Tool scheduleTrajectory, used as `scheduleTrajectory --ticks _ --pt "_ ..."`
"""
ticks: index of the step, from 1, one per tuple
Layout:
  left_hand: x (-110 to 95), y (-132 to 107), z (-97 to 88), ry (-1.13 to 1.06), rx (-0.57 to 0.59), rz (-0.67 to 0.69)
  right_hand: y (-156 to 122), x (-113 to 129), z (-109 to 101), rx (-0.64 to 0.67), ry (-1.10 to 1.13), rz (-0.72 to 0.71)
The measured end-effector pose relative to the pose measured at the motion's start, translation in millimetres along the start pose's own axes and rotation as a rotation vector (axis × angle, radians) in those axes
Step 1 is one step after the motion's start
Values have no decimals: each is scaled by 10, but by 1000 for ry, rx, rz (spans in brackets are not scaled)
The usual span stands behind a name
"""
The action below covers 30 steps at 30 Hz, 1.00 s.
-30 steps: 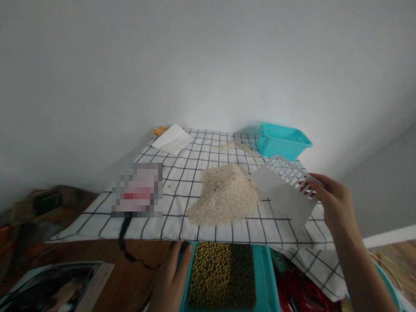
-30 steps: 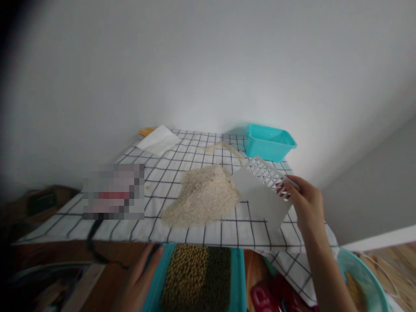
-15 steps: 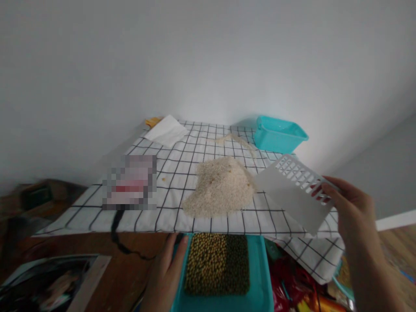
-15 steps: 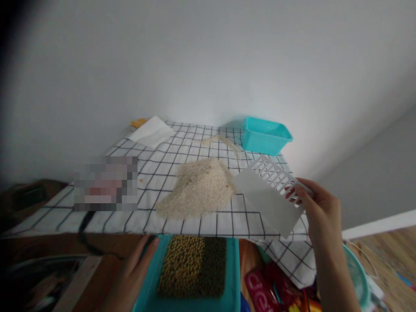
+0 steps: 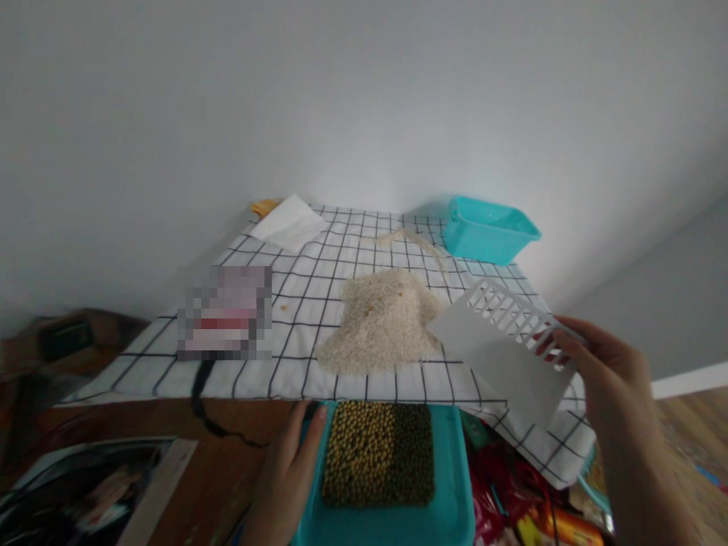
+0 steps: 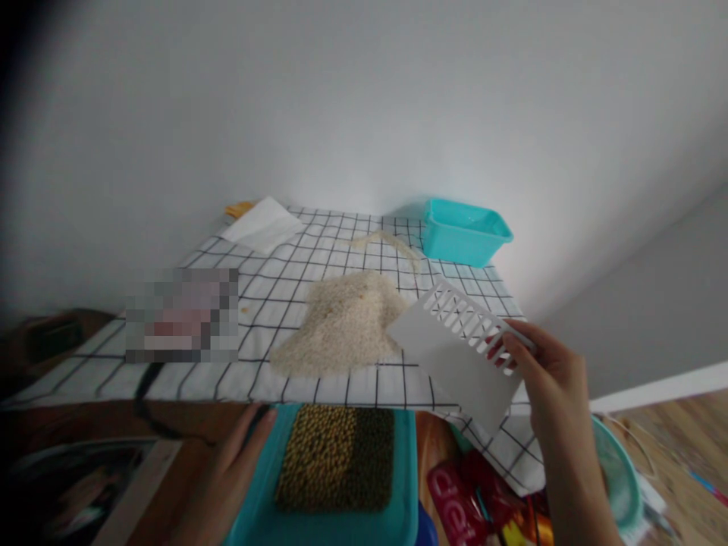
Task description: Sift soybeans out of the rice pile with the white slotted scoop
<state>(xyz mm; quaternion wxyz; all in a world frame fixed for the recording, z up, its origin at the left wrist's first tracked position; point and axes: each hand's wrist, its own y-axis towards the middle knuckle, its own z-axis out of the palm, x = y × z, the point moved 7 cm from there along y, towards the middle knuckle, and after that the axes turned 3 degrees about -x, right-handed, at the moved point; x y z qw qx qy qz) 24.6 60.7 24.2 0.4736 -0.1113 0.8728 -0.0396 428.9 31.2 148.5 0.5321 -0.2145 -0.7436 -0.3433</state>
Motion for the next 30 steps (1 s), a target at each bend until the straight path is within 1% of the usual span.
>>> scheduleTrajectory --ticks 3,8,10,14,18,20,22,24,27,30 --pt "-24 -8 -13 -11 2 3 -53 28 -82 -27 -22 14" --pt "111 23 36 -42 -16 -13 -109 99 -275 -82 -103 -24" --pt "171 40 78 -82 -24 -20 -137 80 -329 -86 -123 0" --pt "271 63 143 -156 -12 -92 -215 19 -404 -79 -147 50" --pt "256 57 148 -205 10 -95 -258 -51 -547 -140 -159 76" --pt "242 51 141 -207 7 -81 -270 -115 -599 -139 -176 108" --pt "245 49 133 -195 -7 -70 -304 -184 -614 -116 -169 152" --pt "248 53 122 -173 -32 -41 -375 -216 -582 -79 -146 175" --pt "257 56 108 -134 -64 15 -509 -175 -483 -9 -124 166" --pt "294 57 105 -119 -78 42 -562 -86 -445 -14 -126 151"
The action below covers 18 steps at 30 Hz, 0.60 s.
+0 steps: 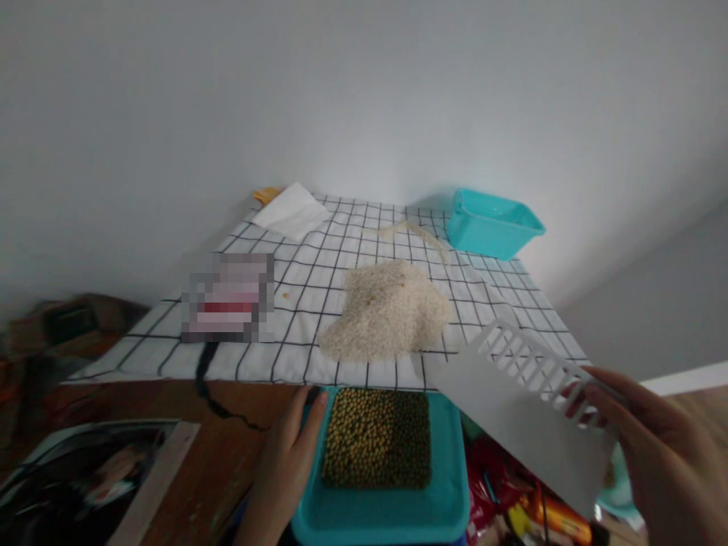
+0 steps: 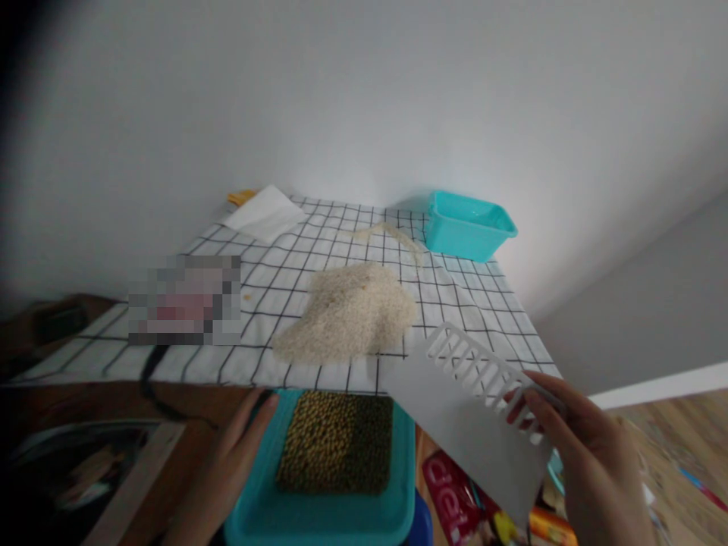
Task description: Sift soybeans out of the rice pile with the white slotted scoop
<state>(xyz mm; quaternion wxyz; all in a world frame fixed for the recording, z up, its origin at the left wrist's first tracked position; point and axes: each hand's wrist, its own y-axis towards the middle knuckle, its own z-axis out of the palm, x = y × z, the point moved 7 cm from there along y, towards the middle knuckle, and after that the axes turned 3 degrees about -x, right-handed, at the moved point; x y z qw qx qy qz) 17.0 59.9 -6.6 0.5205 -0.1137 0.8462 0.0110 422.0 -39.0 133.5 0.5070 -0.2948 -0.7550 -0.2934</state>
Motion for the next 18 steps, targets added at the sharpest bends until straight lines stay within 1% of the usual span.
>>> scheduleTrajectory --ticks 3,6,10,13,15,18 --pt "22 7 8 -15 3 18 89 92 28 -29 28 -40" --pt "12 16 17 -7 5 -2 287 152 151 -56 134 -96" --pt "-90 6 -10 40 10 28 567 258 456 -58 255 -222" --pt "-114 -4 -20 79 60 96 713 395 724 17 254 -317" --pt "-61 -1 -13 119 93 163 773 508 865 59 239 -379" --pt "114 22 6 167 106 260 821 677 1007 79 163 -471"
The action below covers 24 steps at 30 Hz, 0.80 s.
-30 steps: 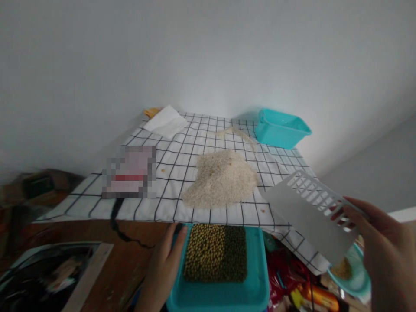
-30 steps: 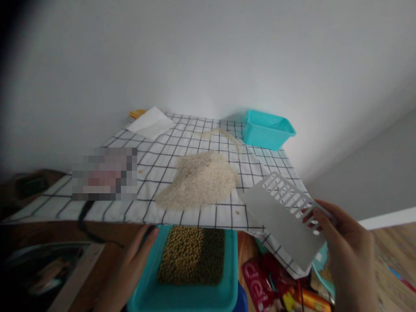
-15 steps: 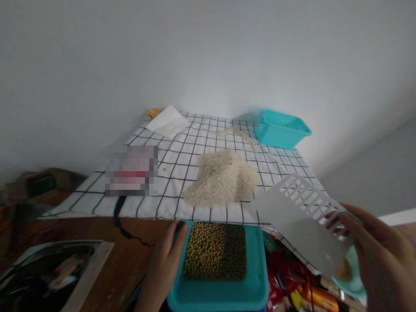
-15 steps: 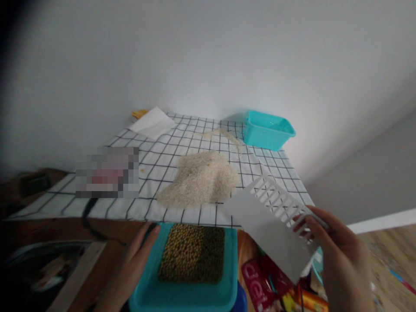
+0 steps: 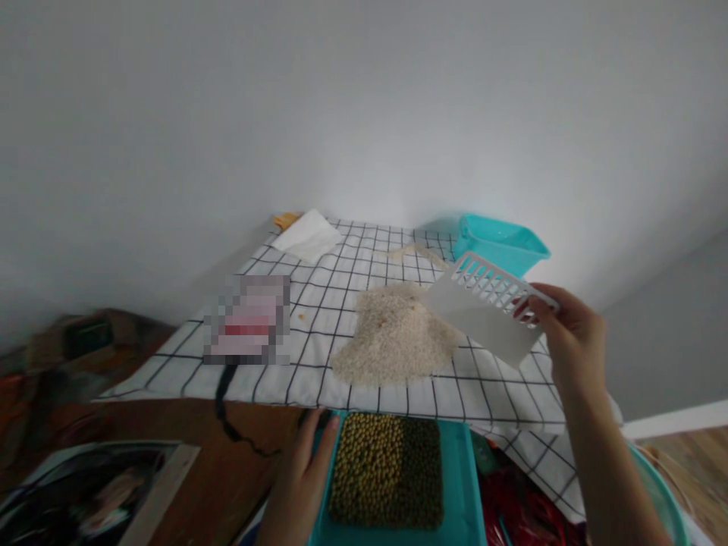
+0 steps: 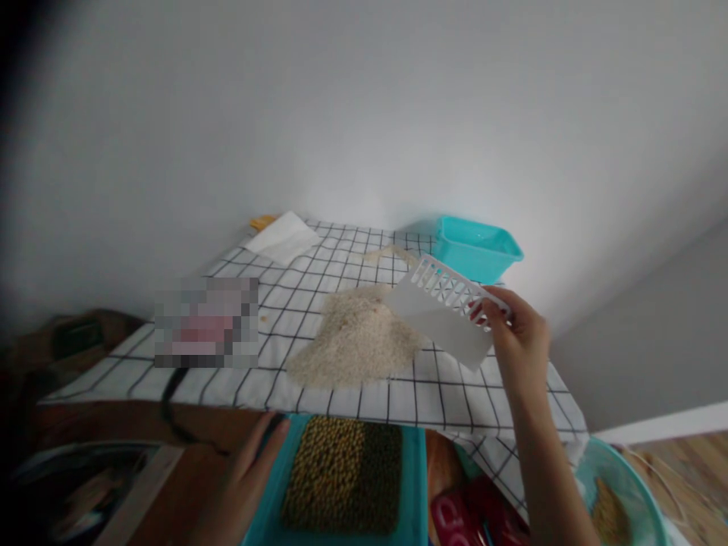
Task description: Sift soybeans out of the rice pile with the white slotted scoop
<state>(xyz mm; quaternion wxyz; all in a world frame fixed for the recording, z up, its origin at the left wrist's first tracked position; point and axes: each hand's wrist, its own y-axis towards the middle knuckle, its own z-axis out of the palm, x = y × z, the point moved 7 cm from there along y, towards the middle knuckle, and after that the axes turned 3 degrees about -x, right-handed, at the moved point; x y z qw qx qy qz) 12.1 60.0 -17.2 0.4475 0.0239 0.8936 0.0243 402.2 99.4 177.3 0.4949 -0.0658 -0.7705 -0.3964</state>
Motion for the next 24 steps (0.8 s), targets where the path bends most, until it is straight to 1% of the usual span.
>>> scheduleTrajectory --ticks 3,6,10,11,13,14,16,19,24 --pt "179 -26 67 52 13 44 61 80 96 42 -50 -34" --pt "237 -52 78 88 -32 38 52 139 101 57 -31 -40" --pt "136 -72 71 72 -93 -2 -21 189 -16 -12 33 -37" --pt "89 -73 86 68 -81 23 -42 194 -44 -25 43 -32" --pt "11 -80 68 107 -122 90 -82 199 -91 -47 44 -23" --pt "-6 -83 66 124 -133 114 -99 199 -110 -56 40 -20" --pt "6 -86 62 133 -156 117 -124 199 -138 -72 34 -24" --pt "54 -74 64 78 -153 67 -142 196 -120 -69 36 -40" --pt "53 -39 11 37 -116 6 -153 203 25 -9 51 -38"
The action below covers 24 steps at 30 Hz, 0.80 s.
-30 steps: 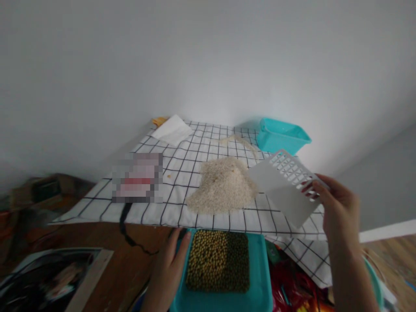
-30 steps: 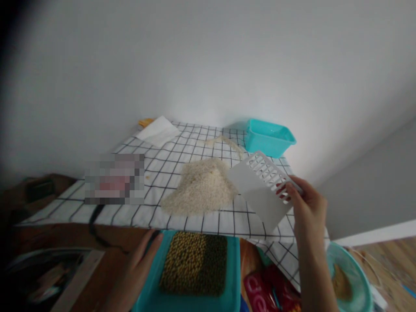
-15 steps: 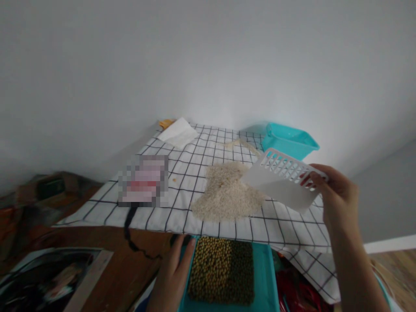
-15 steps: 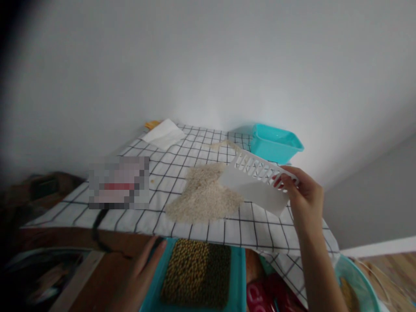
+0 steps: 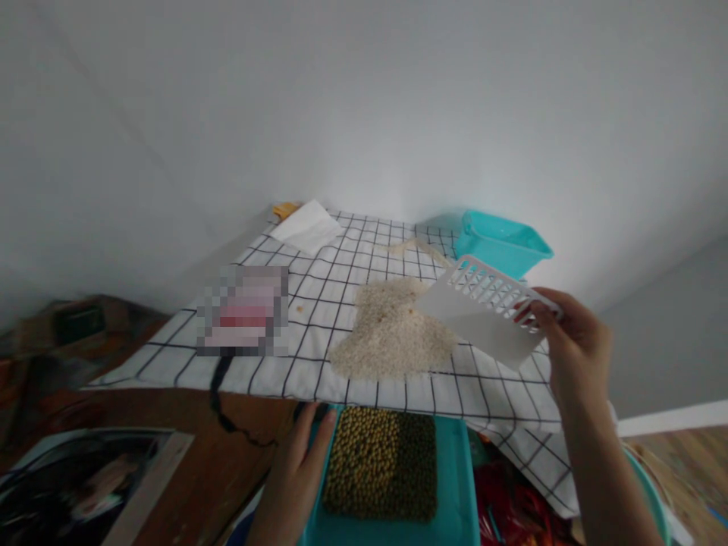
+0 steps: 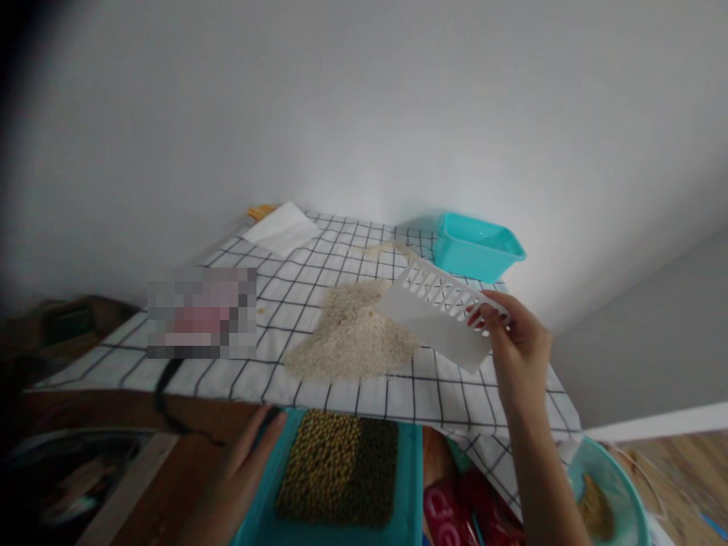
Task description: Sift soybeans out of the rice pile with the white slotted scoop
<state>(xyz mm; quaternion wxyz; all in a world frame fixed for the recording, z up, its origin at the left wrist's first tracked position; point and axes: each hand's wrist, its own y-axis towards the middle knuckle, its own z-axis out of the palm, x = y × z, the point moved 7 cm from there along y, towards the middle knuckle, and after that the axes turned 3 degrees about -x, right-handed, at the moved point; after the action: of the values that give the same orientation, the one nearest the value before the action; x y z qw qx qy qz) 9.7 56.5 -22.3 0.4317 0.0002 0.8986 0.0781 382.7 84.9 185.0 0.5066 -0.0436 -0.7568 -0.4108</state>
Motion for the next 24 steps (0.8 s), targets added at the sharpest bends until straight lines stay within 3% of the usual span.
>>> scheduleTrajectory --ticks 4,12,15,19,24 --pt "-51 17 -47 -15 5 -28 -28 37 -13 -3 26 12" --pt "-336 56 -149 -140 -16 -173 -103 40 -299 -103 -10 22" --pt "-383 74 -155 -151 25 -229 -186 -12 -395 -100 -38 67" --pt "-323 67 -120 -145 59 -224 -359 -30 -598 -112 -91 131" --pt "-141 19 -63 -172 -45 -132 -632 46 -798 -95 -220 287"
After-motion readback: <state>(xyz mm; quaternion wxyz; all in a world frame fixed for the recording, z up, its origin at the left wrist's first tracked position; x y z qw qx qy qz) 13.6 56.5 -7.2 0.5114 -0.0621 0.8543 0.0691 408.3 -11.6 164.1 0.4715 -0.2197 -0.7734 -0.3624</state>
